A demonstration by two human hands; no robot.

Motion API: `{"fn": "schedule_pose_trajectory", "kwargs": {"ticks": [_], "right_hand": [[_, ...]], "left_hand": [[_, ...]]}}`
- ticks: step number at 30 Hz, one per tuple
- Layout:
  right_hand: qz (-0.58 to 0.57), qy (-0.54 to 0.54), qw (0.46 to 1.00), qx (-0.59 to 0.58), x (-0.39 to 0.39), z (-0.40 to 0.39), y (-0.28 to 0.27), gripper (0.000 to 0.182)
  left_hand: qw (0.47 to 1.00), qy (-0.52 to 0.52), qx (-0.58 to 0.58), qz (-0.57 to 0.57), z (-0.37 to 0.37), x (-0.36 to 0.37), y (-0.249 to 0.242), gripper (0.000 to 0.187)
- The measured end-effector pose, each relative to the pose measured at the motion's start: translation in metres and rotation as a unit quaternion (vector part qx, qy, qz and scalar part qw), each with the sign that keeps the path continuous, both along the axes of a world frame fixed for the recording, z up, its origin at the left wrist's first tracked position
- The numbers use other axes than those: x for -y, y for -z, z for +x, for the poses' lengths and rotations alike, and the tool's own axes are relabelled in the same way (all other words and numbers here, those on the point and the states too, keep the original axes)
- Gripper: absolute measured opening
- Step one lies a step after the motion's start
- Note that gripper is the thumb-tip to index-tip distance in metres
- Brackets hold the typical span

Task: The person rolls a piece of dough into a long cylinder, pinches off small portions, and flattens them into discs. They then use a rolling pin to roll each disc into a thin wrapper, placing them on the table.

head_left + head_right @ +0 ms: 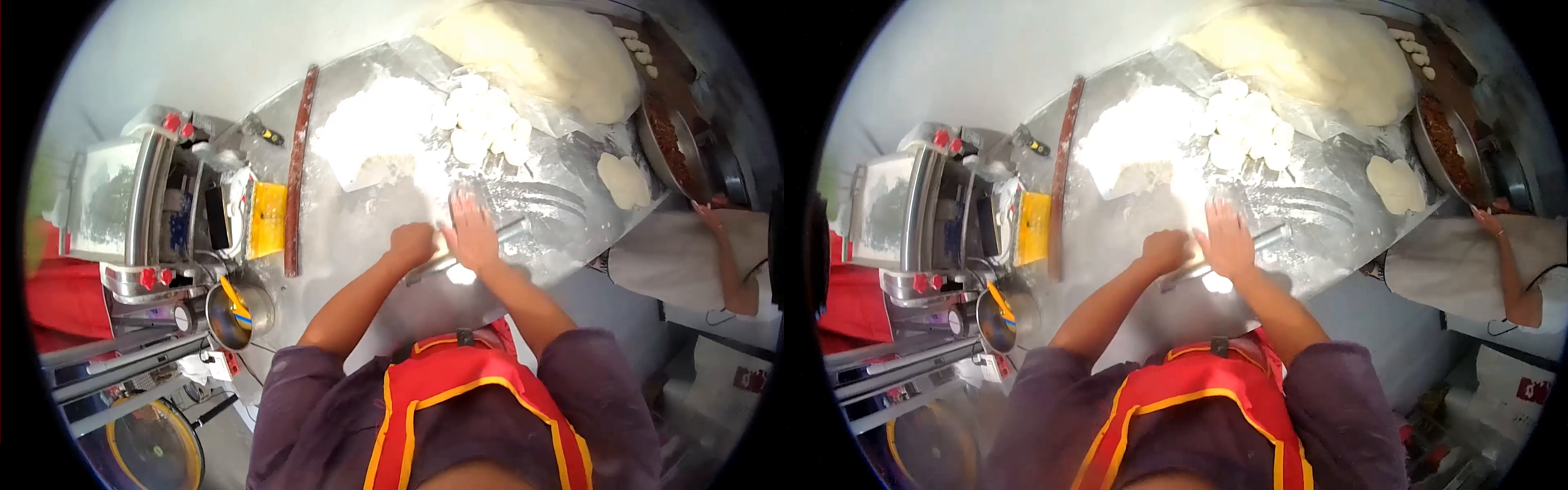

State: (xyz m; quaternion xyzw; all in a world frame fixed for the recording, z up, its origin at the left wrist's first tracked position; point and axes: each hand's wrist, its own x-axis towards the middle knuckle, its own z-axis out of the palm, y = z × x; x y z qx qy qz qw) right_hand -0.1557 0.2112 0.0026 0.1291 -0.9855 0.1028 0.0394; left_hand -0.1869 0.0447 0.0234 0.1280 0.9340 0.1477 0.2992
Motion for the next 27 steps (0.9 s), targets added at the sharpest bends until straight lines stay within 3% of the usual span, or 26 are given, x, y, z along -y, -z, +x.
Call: {"fn": "schedule_pose_trajectory", "kwargs": {"ticks": [4,5,8,9,11,12,13,14,16,18,20,23,26,27], "right_hand": [[0.001,-0.036,0.998,0.050,-0.037,0.091,-0.015,0.080],[-0.001,-0.026,0.994,0.110,-0.039,0.101,-0.031,0.078],[-0.022,-0.038,0.989,0.141,-0.048,0.114,-0.034,0.075],[-0.040,-0.044,0.992,0.110,-0.050,0.113,-0.029,0.074],[-0.065,-0.048,0.990,0.120,-0.047,0.099,-0.026,0.073],[-0.077,-0.049,0.988,0.126,-0.048,0.095,-0.024,0.072],[-0.123,-0.057,0.990,0.050,-0.050,0.096,-0.019,0.068],[-0.129,-0.060,0.989,0.046,-0.051,0.096,-0.015,0.067],[-0.142,-0.064,0.987,0.035,-0.051,0.094,-0.010,0.066],[-0.152,-0.061,0.987,0.008,-0.051,0.097,-0.007,0.064],[-0.160,-0.057,0.985,0.013,-0.050,0.096,-0.011,0.067],[-0.134,-0.062,0.989,0.000,-0.049,0.097,-0.010,0.068],[-0.088,-0.064,0.994,0.030,-0.048,0.098,-0.011,0.059],[-0.084,-0.064,0.994,0.032,-0.047,0.096,-0.011,0.058]], "left_hand": [[0.990,0.121,0.008,0.067,-0.017,-0.006,0.007,0.027],[0.982,0.157,0.005,0.104,-0.025,-0.017,0.015,0.028],[0.952,0.205,-0.032,0.224,-0.054,-0.069,0.041,0.035],[0.902,0.174,-0.141,0.370,-0.063,-0.091,0.065,0.033],[0.934,0.065,-0.013,0.350,-0.094,-0.131,0.000,0.036],[0.884,0.006,-0.128,0.449,-0.107,-0.144,0.018,0.025],[0.859,-0.030,-0.322,0.397,-0.115,-0.147,0.017,0.028],[0.882,-0.060,-0.364,0.293,-0.122,-0.142,0.016,0.036],[0.902,-0.005,-0.414,0.122,-0.136,-0.117,0.036,0.042],[0.903,0.053,-0.409,0.120,-0.126,-0.091,0.021,0.043],[0.976,-0.032,-0.140,0.164,-0.117,-0.080,-0.002,0.043],[0.924,-0.177,-0.080,0.328,-0.094,-0.089,-0.013,0.045],[0.873,-0.010,-0.367,0.321,-0.089,-0.101,0.046,0.042],[0.877,0.097,-0.327,0.338,-0.089,-0.095,0.068,0.039]]}}
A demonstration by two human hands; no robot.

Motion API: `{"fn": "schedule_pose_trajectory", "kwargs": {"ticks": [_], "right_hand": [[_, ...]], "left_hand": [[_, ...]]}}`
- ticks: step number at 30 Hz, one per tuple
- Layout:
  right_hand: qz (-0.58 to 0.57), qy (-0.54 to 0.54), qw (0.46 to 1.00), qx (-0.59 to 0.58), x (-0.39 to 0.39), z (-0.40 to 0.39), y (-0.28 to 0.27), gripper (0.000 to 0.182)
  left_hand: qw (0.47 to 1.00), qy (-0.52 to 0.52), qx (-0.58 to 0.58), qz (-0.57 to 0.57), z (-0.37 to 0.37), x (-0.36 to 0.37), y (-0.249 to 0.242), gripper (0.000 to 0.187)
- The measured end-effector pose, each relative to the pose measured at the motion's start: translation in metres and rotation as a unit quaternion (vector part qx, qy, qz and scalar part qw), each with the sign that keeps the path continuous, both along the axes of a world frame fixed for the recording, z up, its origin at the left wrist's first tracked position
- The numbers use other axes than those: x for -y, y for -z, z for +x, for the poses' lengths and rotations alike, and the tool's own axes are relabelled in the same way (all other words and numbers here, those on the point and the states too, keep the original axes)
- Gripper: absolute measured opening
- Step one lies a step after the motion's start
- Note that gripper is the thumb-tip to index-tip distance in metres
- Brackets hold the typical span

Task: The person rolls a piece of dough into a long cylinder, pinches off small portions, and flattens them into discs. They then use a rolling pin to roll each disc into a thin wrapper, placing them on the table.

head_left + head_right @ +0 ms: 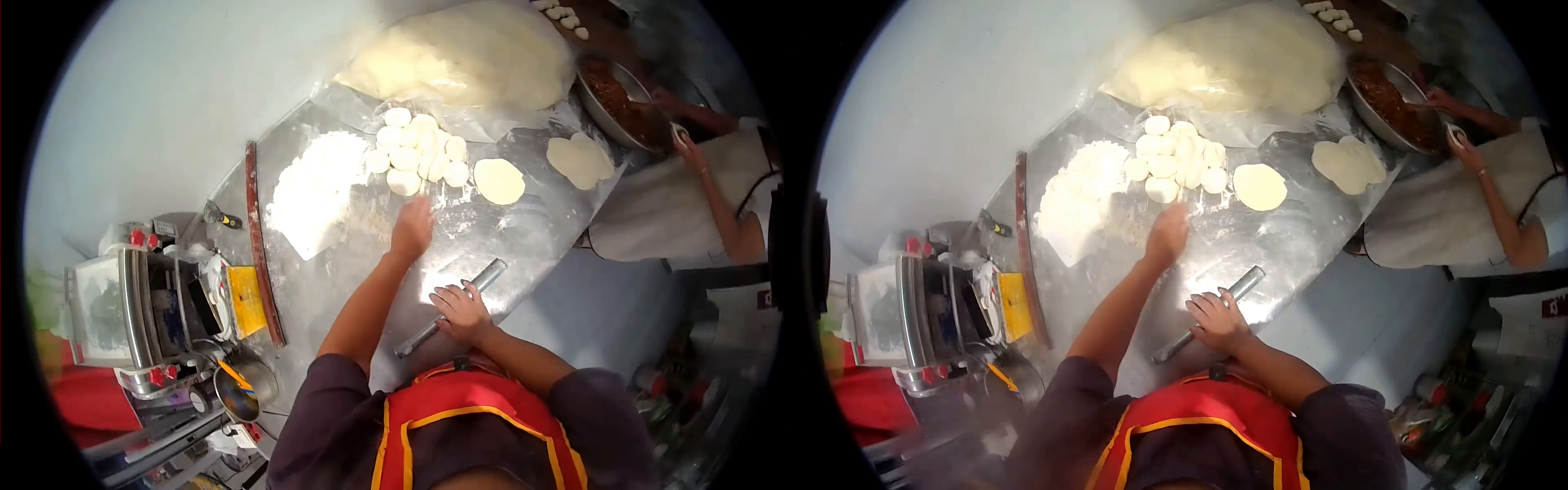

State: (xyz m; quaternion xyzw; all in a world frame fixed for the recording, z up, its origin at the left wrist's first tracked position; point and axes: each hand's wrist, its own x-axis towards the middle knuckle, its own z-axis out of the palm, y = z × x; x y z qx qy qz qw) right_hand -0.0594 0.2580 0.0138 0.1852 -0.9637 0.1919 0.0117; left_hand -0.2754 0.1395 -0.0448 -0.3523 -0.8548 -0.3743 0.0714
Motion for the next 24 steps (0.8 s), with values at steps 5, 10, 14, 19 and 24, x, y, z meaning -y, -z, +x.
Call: {"fn": "schedule_pose_trajectory", "kwargs": {"ticks": [5,10,14,19,24], "right_hand": [[0.017,-0.002,1.000,-0.004,-0.002,0.005,0.011,0.056],[-0.031,0.017,0.999,-0.028,0.000,0.006,0.005,0.056],[-0.035,0.010,0.999,-0.030,-0.003,0.004,0.003,0.056],[-0.053,0.004,0.998,0.043,-0.006,0.001,0.000,0.056],[-0.048,0.004,0.998,0.049,-0.003,0.000,0.001,0.059]], "left_hand": [[0.999,0.025,-0.009,-0.020,0.072,0.024,0.001,0.040],[0.988,0.037,0.029,-0.145,0.144,0.083,-0.033,0.043],[0.983,-0.012,-0.022,-0.181,0.117,0.052,-0.032,0.057],[0.974,-0.027,0.016,-0.225,0.097,0.032,-0.039,0.072],[0.979,-0.054,-0.006,-0.198,0.083,0.022,-0.041,0.071]]}}
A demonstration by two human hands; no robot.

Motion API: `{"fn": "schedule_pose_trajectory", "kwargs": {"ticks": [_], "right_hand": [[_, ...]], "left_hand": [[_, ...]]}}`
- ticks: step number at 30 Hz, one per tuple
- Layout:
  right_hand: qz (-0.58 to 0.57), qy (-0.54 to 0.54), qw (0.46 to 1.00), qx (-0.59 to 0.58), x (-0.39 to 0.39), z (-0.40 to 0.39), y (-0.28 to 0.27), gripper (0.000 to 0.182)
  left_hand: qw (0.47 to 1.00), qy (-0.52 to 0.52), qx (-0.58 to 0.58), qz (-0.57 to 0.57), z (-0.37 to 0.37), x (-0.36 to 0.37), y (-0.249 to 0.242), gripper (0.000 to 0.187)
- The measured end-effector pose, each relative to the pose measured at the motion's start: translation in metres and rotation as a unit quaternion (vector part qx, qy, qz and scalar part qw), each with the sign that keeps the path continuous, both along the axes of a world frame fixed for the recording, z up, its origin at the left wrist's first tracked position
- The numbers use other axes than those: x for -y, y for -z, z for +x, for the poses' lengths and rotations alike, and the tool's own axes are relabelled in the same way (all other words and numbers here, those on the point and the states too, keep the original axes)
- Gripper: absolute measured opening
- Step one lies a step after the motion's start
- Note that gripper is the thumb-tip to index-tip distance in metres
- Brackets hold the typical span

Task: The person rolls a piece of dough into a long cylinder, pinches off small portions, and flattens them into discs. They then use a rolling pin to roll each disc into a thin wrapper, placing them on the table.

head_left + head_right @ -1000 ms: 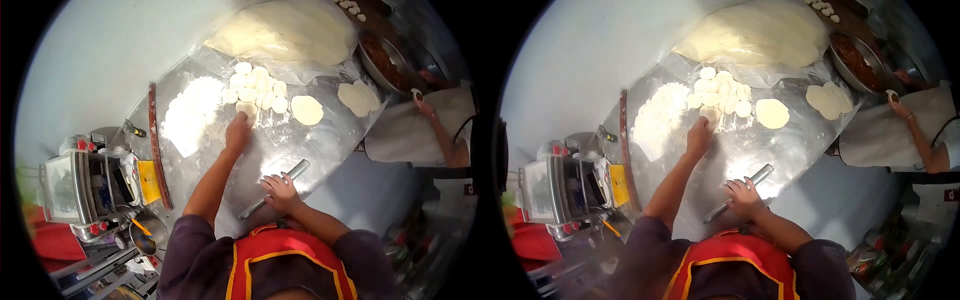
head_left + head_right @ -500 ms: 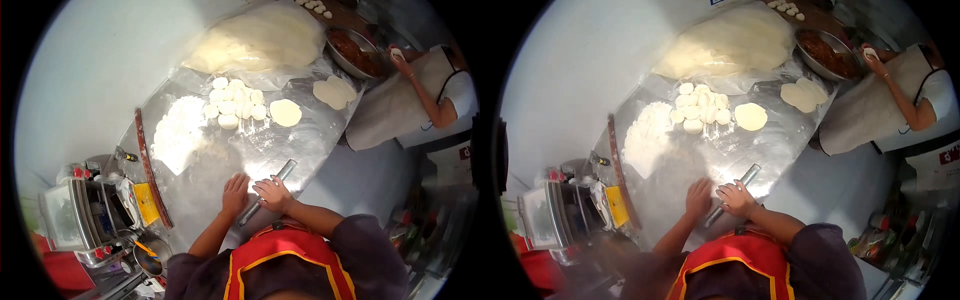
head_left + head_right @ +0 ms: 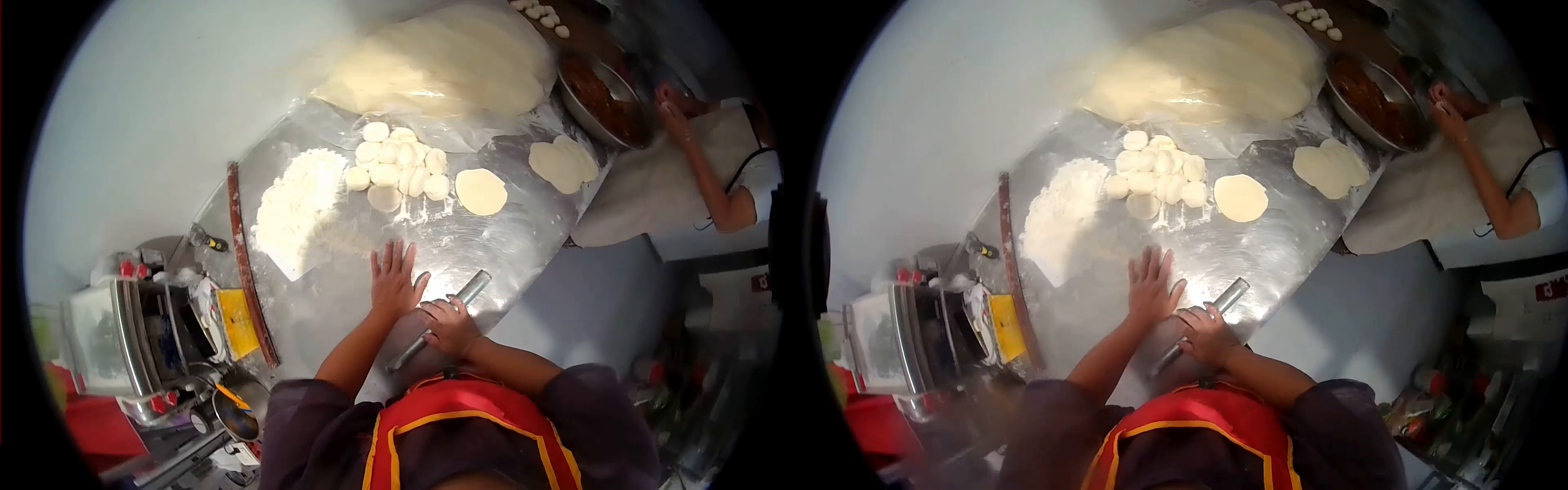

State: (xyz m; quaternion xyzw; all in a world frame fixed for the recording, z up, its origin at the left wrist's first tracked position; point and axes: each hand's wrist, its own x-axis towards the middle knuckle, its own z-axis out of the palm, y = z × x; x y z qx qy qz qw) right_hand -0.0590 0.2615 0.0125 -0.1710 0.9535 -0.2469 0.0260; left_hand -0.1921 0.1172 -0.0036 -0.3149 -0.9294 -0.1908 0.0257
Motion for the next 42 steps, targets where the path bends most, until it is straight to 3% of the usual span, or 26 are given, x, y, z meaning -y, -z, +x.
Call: {"fn": "schedule_pose_trajectory", "kwargs": {"ticks": [2,5,6,7,8,9,11,14,16,19,21,25,29,32,35,37,41,42], "right_hand": [[0.007,-0.011,1.000,-0.017,0.001,-0.002,-0.010,0.060],[0.002,-0.079,0.996,-0.050,-0.014,-0.010,0.001,0.063],[-0.013,-0.113,0.992,-0.056,-0.027,-0.011,0.013,0.062],[0.002,-0.113,0.992,-0.059,-0.039,-0.010,0.019,0.055],[0.010,-0.079,0.994,0.075,-0.048,-0.019,-0.003,0.044],[0.048,-0.040,0.997,-0.045,-0.048,-0.007,-0.005,0.039],[0.045,-0.058,0.997,-0.015,-0.036,-0.005,-0.025,0.037],[0.033,-0.044,0.998,-0.027,-0.005,-0.004,-0.036,0.039],[0.008,-0.015,0.999,-0.042,0.010,0.000,-0.023,0.042],[0.022,0.043,0.996,-0.073,0.025,0.004,-0.006,0.055],[0.077,0.083,0.993,-0.031,0.030,-0.008,-0.007,0.060],[0.177,0.101,0.976,-0.077,0.029,-0.094,0.007,0.062],[0.185,0.141,0.966,-0.116,0.028,-0.175,0.012,0.060],[0.165,0.146,0.967,-0.130,0.028,-0.196,0.014,0.062],[0.135,0.092,0.978,-0.131,0.027,-0.148,0.011,0.063],[0.153,0.072,0.983,-0.069,0.030,-0.096,0.007,0.064],[0.065,0.026,0.997,-0.031,0.026,-0.015,-0.005,0.063],[0.054,0.023,0.998,-0.029,0.025,-0.007,-0.002,0.062]], "left_hand": [[0.999,-0.016,-0.040,0.011,0.002,-0.001,0.004,0.069],[0.991,-0.016,-0.055,0.117,0.002,0.012,0.035,0.065],[0.986,-0.073,-0.024,0.151,0.009,0.018,0.031,0.051],[0.989,-0.077,0.013,0.127,0.019,0.031,0.026,0.046],[0.990,-0.083,0.051,0.104,0.028,0.044,0.018,0.042],[0.989,-0.090,0.088,0.083,0.038,0.058,0.010,0.037],[0.986,-0.116,0.100,0.061,0.063,0.066,0.003,0.026],[0.976,-0.176,0.097,0.084,0.095,0.085,-0.006,0.039],[0.974,-0.216,0.042,0.055,0.124,0.101,-0.003,0.049],[0.976,-0.199,0.081,-0.032,0.144,0.112,-0.007,0.062],[0.975,-0.210,0.049,-0.052,0.121,0.108,-0.002,0.063],[0.974,-0.217,0.023,-0.057,0.030,0.099,-0.014,0.064],[0.974,-0.215,-0.045,-0.057,-0.057,0.091,-0.002,0.065],[0.967,-0.237,-0.066,-0.058,-0.078,0.090,0.003,0.064],[0.975,-0.212,-0.060,-0.029,-0.035,0.096,-0.008,0.065],[0.979,-0.201,-0.019,-0.036,0.019,0.101,-0.008,0.070],[0.984,-0.174,0.032,0.012,0.111,0.108,0.001,0.079],[0.985,-0.170,0.000,0.015,0.116,0.108,0.002,0.076]]}}
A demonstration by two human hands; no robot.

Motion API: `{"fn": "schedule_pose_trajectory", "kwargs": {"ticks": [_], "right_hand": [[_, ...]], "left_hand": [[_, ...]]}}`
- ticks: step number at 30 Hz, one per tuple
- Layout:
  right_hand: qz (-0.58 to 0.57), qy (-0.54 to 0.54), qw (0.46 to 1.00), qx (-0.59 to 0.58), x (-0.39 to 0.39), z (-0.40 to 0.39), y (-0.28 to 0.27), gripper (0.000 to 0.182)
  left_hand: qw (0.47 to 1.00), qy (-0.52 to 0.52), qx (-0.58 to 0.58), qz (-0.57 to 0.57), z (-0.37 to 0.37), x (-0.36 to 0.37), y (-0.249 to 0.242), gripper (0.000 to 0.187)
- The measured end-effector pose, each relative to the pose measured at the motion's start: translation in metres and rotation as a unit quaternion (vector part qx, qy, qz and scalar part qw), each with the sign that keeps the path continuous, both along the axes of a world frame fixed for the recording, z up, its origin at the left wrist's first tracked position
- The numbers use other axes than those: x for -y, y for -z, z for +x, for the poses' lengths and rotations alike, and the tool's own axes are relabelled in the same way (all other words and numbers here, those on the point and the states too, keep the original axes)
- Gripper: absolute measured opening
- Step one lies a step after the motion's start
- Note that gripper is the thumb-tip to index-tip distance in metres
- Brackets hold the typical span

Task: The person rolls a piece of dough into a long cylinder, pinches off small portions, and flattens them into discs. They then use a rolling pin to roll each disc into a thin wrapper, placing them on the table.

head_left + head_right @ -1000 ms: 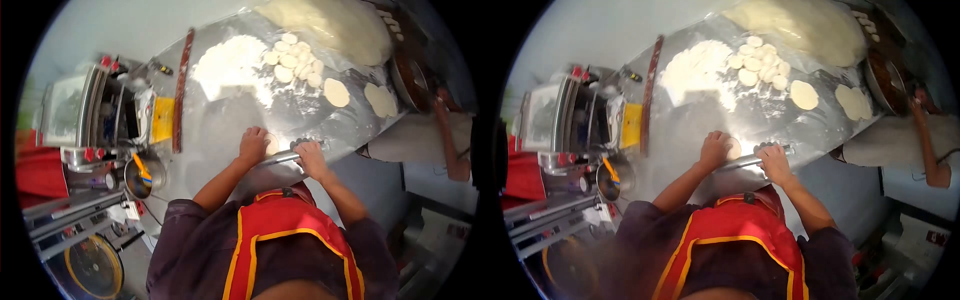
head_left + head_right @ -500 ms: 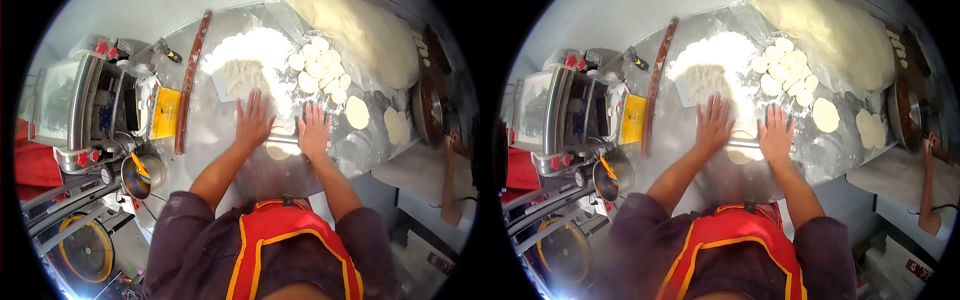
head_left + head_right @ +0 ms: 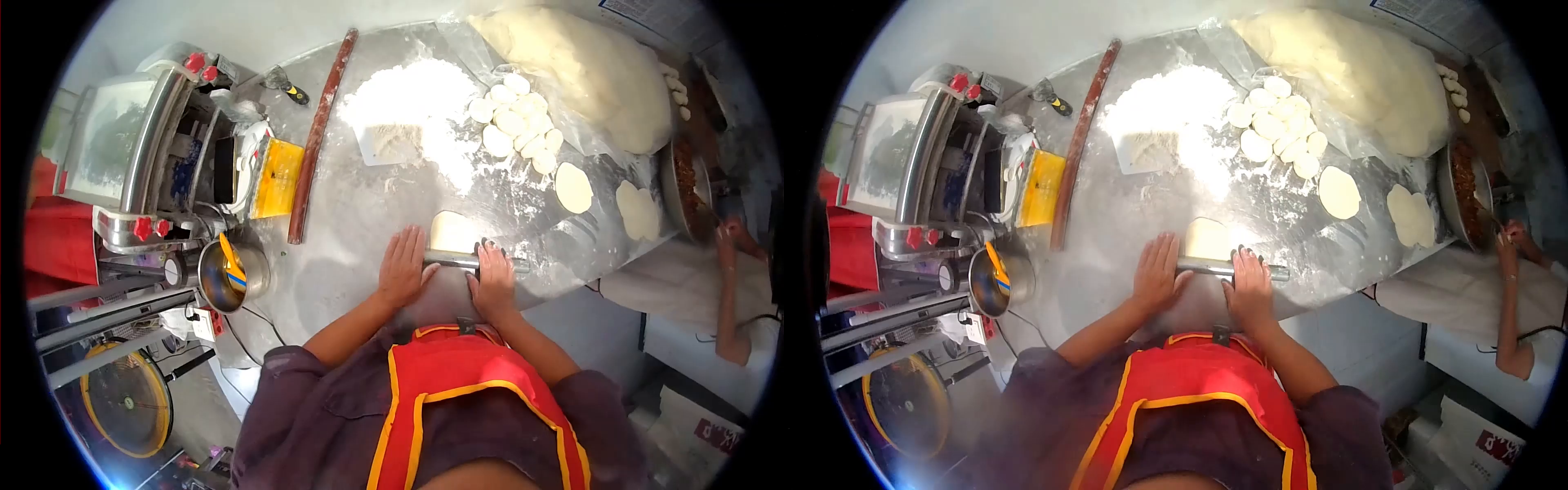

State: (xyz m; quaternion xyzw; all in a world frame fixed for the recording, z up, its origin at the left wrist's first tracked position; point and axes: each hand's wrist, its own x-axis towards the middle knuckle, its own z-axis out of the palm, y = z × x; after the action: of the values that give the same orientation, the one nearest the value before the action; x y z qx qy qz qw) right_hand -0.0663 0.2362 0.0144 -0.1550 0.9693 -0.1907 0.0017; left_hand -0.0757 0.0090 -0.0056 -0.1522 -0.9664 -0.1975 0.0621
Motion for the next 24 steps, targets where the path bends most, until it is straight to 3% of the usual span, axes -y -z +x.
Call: {"fn": "schedule_pose_trajectory", "kwargs": {"ticks": [3,4,6,9,10,13,14,17,18,21,24], "right_hand": [[-0.025,-0.011,1.000,0.012,-0.007,-0.015,0.009,0.046],[-0.045,-0.015,0.998,0.035,-0.005,-0.023,0.000,0.038],[-0.032,-0.034,0.999,0.021,-0.013,-0.021,0.002,0.040],[-0.022,-0.041,0.999,0.013,-0.035,-0.002,0.002,0.047],[-0.026,-0.039,0.999,0.021,-0.043,0.006,-0.005,0.048],[-0.049,-0.025,0.998,0.038,-0.061,0.025,-0.003,0.050],[-0.052,-0.021,0.998,0.040,-0.067,0.028,-0.003,0.050],[-0.045,-0.029,0.998,0.025,-0.081,0.021,-0.004,0.044],[-0.043,-0.035,0.998,0.020,-0.084,0.020,-0.004,0.041],[-0.034,-0.043,0.998,0.037,-0.091,0.018,-0.008,0.041],[-0.030,-0.018,0.997,0.073,-0.080,0.015,-0.017,0.048]], "left_hand": [[0.998,-0.014,-0.019,0.054,-0.037,-0.012,0.019,0.070],[0.998,-0.009,0.038,0.055,-0.053,-0.020,0.008,0.065],[0.987,0.005,0.153,0.056,-0.086,-0.038,-0.013,0.056],[0.968,0.162,0.171,0.084,-0.123,-0.048,0.045,0.035],[0.946,0.217,0.188,0.149,-0.131,-0.055,0.016,0.025],[0.949,0.154,0.163,0.220,-0.158,-0.093,-0.006,0.022],[0.936,0.130,0.208,0.253,-0.171,-0.104,-0.019,0.026],[0.964,-0.010,0.137,0.230,-0.197,-0.141,0.006,0.031],[0.976,-0.016,0.162,0.142,-0.203,-0.143,0.007,0.039],[0.980,0.000,0.157,0.122,-0.189,-0.132,0.010,0.041],[0.969,0.030,0.244,0.029,-0.150,-0.104,-0.018,0.041]]}}
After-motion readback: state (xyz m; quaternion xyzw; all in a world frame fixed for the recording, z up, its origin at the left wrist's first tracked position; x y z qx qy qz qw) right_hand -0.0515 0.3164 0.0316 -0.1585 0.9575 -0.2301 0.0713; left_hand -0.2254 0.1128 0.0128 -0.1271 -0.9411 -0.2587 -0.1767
